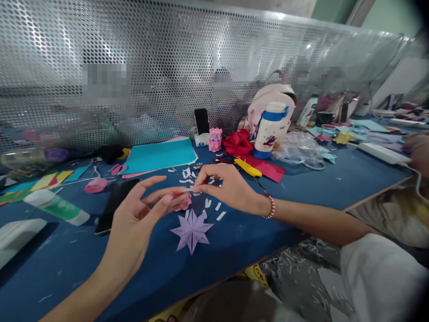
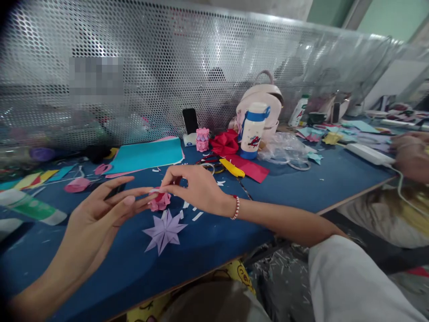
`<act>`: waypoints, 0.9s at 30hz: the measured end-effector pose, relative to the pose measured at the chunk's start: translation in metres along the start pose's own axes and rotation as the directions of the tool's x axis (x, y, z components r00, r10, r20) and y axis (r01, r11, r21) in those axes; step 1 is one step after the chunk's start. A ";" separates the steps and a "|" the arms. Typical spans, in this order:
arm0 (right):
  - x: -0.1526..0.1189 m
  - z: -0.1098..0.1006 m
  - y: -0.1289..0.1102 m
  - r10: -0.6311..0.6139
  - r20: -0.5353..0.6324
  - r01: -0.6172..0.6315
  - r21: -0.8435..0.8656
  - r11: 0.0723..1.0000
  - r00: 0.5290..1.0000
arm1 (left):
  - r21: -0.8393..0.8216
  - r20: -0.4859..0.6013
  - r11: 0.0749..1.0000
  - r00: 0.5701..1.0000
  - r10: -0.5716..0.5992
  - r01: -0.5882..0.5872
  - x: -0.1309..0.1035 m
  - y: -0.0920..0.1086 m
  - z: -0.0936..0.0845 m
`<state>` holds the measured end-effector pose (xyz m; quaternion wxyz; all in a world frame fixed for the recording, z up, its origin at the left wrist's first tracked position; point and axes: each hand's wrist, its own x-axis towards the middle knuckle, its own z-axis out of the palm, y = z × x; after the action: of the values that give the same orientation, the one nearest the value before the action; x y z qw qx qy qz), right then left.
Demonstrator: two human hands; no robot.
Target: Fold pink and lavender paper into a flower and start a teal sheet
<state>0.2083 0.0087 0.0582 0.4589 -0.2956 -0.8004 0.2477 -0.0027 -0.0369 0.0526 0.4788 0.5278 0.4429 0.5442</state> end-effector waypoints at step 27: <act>-0.017 0.029 0.039 0.233 0.381 -0.248 -0.009 0.969 0.895 | 0.736 0.427 0.586 0.904 -0.014 -0.339 0.029 -0.043 -0.021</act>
<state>0.1993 0.0205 0.0087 0.2673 -0.3297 -0.8261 0.3707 -0.0214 -0.0012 0.0139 0.2172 0.8205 0.4828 0.2156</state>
